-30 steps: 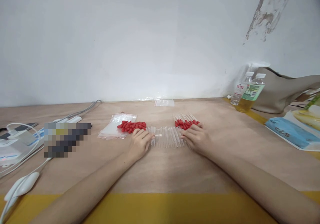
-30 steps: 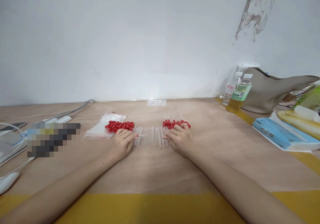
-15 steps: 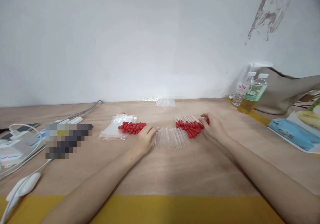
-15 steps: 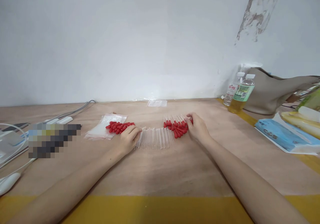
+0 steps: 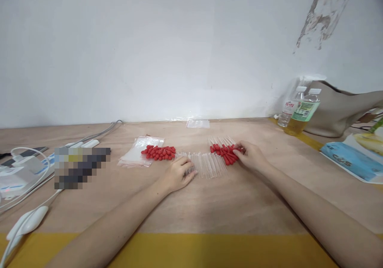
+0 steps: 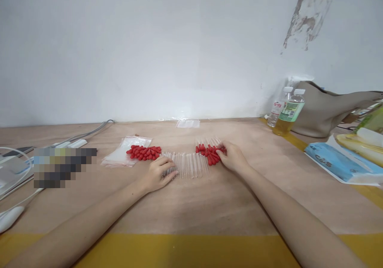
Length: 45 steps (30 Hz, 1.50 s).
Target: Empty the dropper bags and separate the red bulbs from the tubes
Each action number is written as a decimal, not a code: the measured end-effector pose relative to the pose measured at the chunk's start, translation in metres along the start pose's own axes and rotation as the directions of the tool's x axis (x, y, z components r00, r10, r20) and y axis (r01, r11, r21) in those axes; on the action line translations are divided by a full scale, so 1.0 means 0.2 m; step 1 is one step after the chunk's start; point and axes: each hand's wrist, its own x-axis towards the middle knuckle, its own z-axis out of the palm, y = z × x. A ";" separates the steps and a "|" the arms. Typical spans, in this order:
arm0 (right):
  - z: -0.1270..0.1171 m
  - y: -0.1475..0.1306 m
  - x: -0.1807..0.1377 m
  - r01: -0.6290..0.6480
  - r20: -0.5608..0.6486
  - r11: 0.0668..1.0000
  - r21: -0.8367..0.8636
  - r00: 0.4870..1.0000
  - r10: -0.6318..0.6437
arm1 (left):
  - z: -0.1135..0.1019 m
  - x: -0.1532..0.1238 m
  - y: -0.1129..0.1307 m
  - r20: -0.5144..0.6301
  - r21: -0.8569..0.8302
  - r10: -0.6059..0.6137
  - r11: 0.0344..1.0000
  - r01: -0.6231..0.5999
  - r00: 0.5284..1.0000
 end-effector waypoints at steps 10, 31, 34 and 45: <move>-0.02 0.01 0.03 -0.101 -0.123 0.978 -0.185 0.989 0.079 | -0.03 0.01 0.02 -0.063 0.120 -0.070 0.990 0.077 0.996; 0.06 -0.03 0.07 -0.362 -0.163 0.904 -0.229 0.930 0.330 | -0.03 0.01 -0.02 -0.091 0.157 -0.216 0.961 0.228 0.972; 0.04 -0.05 0.07 -0.358 -0.209 0.920 -0.158 0.923 0.323 | -0.03 0.01 -0.02 -0.122 0.159 -0.204 0.962 0.222 0.971; 0.18 -0.36 -0.13 0.278 -0.117 0.889 0.364 0.960 -0.253 | -0.03 0.06 0.03 -0.152 0.375 0.093 0.927 -0.030 0.984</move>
